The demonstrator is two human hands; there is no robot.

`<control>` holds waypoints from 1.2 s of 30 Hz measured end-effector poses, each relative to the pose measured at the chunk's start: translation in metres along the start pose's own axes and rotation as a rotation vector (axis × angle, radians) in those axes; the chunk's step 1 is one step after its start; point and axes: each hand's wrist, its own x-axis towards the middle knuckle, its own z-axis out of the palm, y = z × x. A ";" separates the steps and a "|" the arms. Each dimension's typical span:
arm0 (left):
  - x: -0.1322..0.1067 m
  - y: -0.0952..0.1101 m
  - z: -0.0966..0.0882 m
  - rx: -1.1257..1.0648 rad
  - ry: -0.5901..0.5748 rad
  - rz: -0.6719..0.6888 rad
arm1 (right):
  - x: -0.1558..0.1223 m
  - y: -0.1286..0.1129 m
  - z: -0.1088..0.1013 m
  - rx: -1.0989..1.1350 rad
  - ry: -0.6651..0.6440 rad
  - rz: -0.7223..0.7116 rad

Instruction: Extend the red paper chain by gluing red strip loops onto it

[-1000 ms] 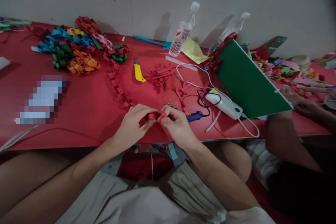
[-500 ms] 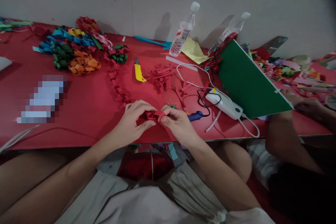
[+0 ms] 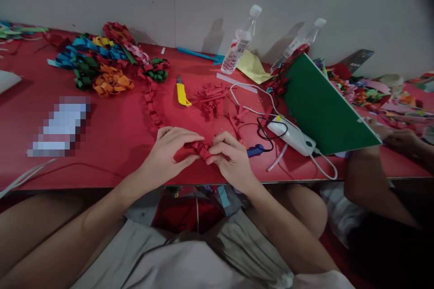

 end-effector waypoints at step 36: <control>0.005 -0.029 -0.017 0.121 -0.264 0.082 | 0.007 -0.003 0.001 -0.065 -0.085 0.084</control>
